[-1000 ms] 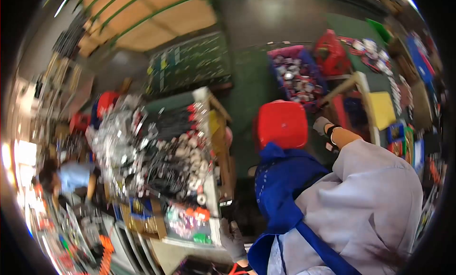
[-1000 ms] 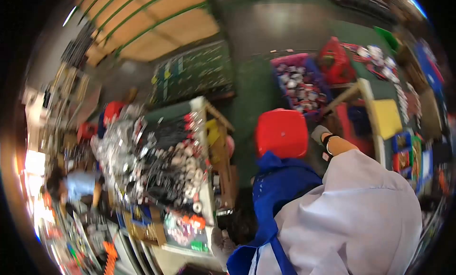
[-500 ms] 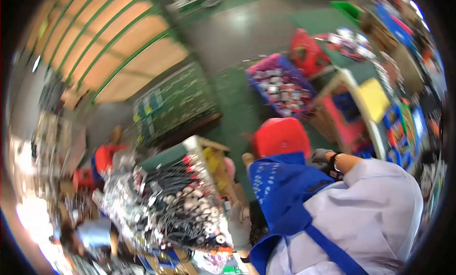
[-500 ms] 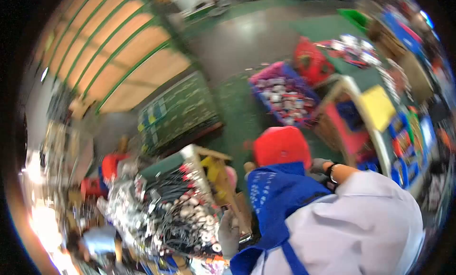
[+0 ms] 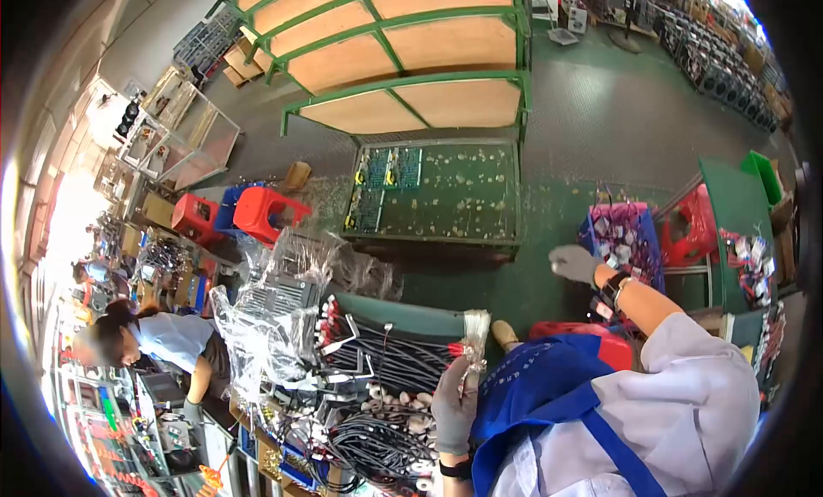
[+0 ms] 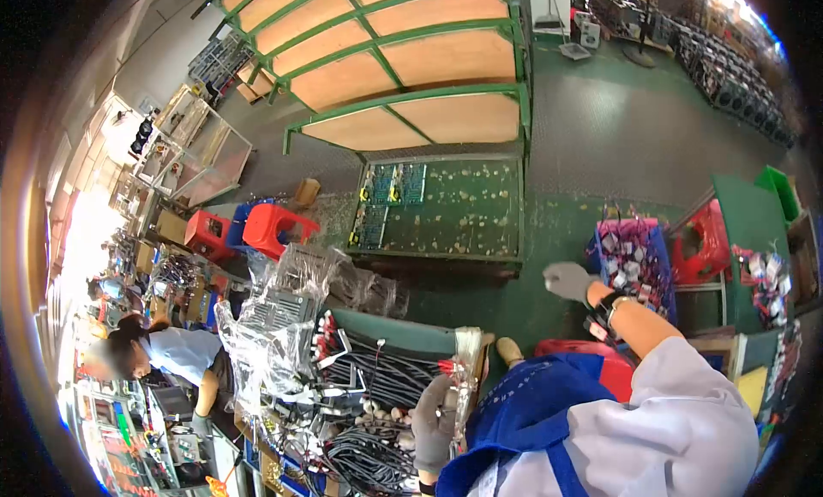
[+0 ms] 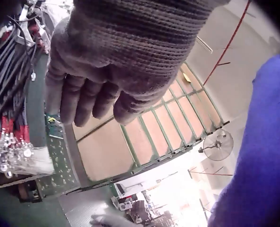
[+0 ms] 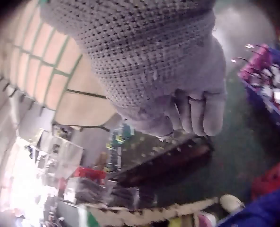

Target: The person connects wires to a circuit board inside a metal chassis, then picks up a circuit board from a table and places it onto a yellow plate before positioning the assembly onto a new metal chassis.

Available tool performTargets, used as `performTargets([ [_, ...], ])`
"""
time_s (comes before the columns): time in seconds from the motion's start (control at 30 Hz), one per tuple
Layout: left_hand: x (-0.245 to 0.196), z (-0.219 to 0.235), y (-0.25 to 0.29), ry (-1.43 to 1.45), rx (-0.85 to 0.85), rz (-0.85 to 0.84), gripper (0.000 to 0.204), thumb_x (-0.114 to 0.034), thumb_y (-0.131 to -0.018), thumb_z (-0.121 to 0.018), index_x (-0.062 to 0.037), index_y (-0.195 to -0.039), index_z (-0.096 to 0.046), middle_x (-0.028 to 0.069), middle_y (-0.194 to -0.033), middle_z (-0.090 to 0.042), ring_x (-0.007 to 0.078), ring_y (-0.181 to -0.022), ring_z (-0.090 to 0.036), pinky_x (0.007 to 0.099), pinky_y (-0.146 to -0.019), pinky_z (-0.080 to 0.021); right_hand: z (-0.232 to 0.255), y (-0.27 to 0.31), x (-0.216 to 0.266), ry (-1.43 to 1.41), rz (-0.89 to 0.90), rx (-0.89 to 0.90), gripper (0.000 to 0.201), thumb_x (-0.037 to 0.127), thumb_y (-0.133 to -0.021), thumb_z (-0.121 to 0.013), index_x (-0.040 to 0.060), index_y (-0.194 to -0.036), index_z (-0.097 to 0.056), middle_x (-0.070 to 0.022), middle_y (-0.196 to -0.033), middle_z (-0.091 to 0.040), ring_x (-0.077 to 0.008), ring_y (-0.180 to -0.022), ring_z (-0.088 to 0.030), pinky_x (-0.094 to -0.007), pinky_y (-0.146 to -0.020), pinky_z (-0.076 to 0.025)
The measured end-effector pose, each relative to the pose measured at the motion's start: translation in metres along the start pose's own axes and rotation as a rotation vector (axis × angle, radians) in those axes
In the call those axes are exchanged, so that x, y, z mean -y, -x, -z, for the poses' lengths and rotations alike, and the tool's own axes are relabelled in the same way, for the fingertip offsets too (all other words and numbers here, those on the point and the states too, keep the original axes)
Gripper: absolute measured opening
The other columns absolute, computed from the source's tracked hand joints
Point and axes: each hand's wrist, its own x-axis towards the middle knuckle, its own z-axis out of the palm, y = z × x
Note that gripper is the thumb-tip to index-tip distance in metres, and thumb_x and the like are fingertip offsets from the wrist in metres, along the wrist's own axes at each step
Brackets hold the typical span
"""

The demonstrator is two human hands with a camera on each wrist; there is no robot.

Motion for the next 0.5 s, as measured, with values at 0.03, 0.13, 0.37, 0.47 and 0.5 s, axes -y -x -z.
performTargets([
  [0.03, -0.002, -0.003, -0.012, 0.012, -0.005, 0.002, 0.029, -0.017, -0.091, -0.064, 0.0017, -0.114, -0.062, 0.0171, -0.106, -0.067, 0.0308, -0.098, -0.066, 0.0350, -0.085, -0.051, 0.031, -0.023, 0.032, 0.024, -0.005, -0.040, 0.030, 0.027, -0.082, -0.060, 0.0083, -0.105, -0.065, -0.0177, -0.101, -0.067, -0.0364, -0.096, -0.063, -0.0442, -0.083, -0.050],
  [0.13, -0.002, -0.007, -0.047, 0.030, 0.058, -0.038, 0.030, -0.017, -0.093, -0.062, 0.0025, -0.116, -0.061, 0.0169, -0.110, -0.066, 0.0276, -0.101, -0.065, 0.0337, -0.087, -0.051, 0.108, -0.089, 0.080, 0.214, 0.185, -0.149, 0.029, 0.024, -0.084, -0.058, 0.0099, -0.109, -0.061, -0.0173, -0.094, -0.064, -0.0360, -0.092, -0.062, -0.0463, -0.080, -0.050],
  [0.37, 0.017, -0.026, -0.148, 0.266, 0.128, 0.049, 0.028, -0.012, -0.094, -0.061, 0.0054, -0.116, -0.061, 0.0102, -0.109, -0.067, 0.0139, -0.100, -0.062, 0.0268, -0.088, -0.048, 0.205, -0.199, 0.128, 0.257, 0.411, -0.291, 0.034, 0.024, -0.084, -0.059, 0.0059, -0.113, -0.060, -0.0181, -0.105, -0.063, -0.0358, -0.096, -0.061, -0.0449, -0.086, -0.048],
  [0.47, 0.018, -0.036, -0.207, 0.249, 0.101, 0.036, 0.028, -0.013, -0.095, -0.061, 0.0052, -0.116, -0.061, 0.0072, -0.106, -0.066, 0.0108, -0.098, -0.060, 0.0250, -0.087, -0.048, 0.219, -0.260, 0.117, 0.171, 0.371, -0.139, 0.032, 0.026, -0.084, -0.058, 0.0047, -0.108, -0.063, -0.0175, -0.104, -0.064, -0.0348, -0.096, -0.062, -0.0442, -0.086, -0.048],
  [0.5, 0.028, -0.040, -0.223, 0.187, 0.086, 0.012, 0.028, -0.013, -0.095, -0.062, 0.0050, -0.116, -0.061, 0.0060, -0.105, -0.066, 0.0096, -0.097, -0.060, 0.0243, -0.087, -0.047, 0.218, -0.276, 0.111, 0.166, 0.386, -0.107, 0.032, 0.026, -0.084, -0.058, 0.0047, -0.108, -0.063, -0.0175, -0.104, -0.064, -0.0348, -0.096, -0.062, -0.0442, -0.086, -0.048],
])
